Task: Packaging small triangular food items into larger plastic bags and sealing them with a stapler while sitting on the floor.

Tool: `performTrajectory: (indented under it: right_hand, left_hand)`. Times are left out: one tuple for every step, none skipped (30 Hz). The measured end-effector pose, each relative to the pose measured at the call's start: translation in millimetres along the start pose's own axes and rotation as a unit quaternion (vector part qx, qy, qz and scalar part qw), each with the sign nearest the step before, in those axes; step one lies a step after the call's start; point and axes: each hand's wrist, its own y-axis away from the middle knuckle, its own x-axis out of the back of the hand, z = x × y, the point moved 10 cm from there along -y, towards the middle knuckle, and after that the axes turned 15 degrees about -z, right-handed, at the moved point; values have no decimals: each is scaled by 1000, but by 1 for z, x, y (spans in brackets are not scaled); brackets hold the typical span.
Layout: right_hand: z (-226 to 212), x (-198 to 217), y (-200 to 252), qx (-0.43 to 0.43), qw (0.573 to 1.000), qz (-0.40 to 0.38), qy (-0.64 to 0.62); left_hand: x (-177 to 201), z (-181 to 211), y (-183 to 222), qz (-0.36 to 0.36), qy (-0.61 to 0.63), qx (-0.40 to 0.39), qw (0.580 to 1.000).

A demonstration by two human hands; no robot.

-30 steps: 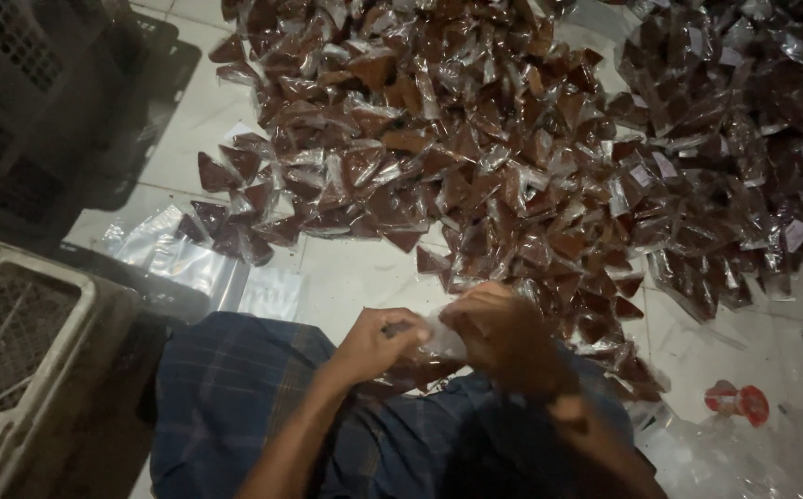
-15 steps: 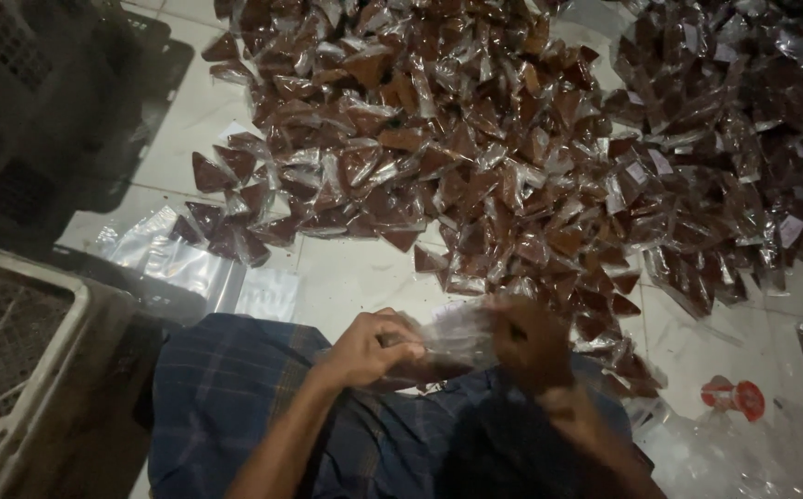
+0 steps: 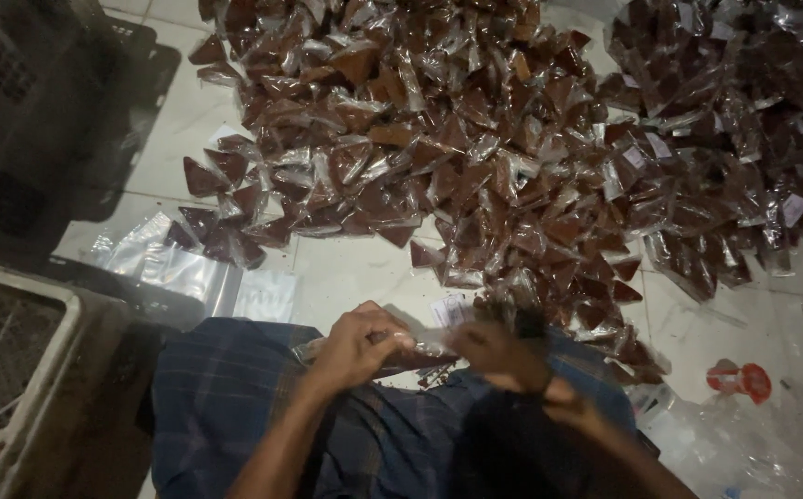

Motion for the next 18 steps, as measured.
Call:
performTrajectory:
  right_hand:
    - [5,-1,-3,2,1000,1,-1]
    - [14,-14,-7,14,983,-50,-176]
    - [19,-25,-11,28,933,-96,-346]
    - [27,-22,-17,33,932,-92,-348]
    - [28,-21,-22,84,932,-95,-339]
    - [28,-20,-26,134,930,-98,-329]
    - [21,-24,-26,137,929,-95,-332]
    - [3,-18,-23,182,965,-44,-184]
    - [-19,-15,-17,222,974,7,-30]
    - [-18,-24,-31,225,974,9,-32]
    - [-40,-35,-30,359,933,13,-8]
    - [-57,-48,-23,486,874,17,17]
    - [-64,-35,-13,486,873,21,17]
    - [-66,-22,-11,428,900,49,70]
    - [-66,-7,-7,364,920,77,123]
    - [-64,8,-3,363,920,80,123]
    - [-69,27,14,458,887,60,14]
    - [-69,47,30,543,833,38,-96]
  left_hand:
    - [-4,-9,3,-1,-2,0,1000]
    - [-3,-13,8,23,0,-23,999]
    - [-1,-16,9,45,-1,-49,998]
    - [0,-10,10,41,-5,-52,998]
    - [-5,-10,11,13,34,-38,999]
    - [-11,-10,12,-16,73,-22,997]
    - [-9,-9,12,-20,70,-22,997]
    - [-11,-7,12,-46,66,-18,997]
    - [-12,-5,12,-68,61,-14,996]
    - [-17,2,6,-70,57,-13,996]
    - [-36,5,2,-136,83,7,987]
    - [-55,8,0,-201,108,28,973]
    - [-62,-6,-3,-204,106,27,973]
    - [-56,-14,-7,-149,131,-13,980]
    - [-51,-23,-10,-93,157,-54,982]
    - [-54,-28,-13,-96,156,-56,982]
    - [-49,-33,-13,-43,193,-77,977]
    - [-43,-39,-11,10,230,-98,968]
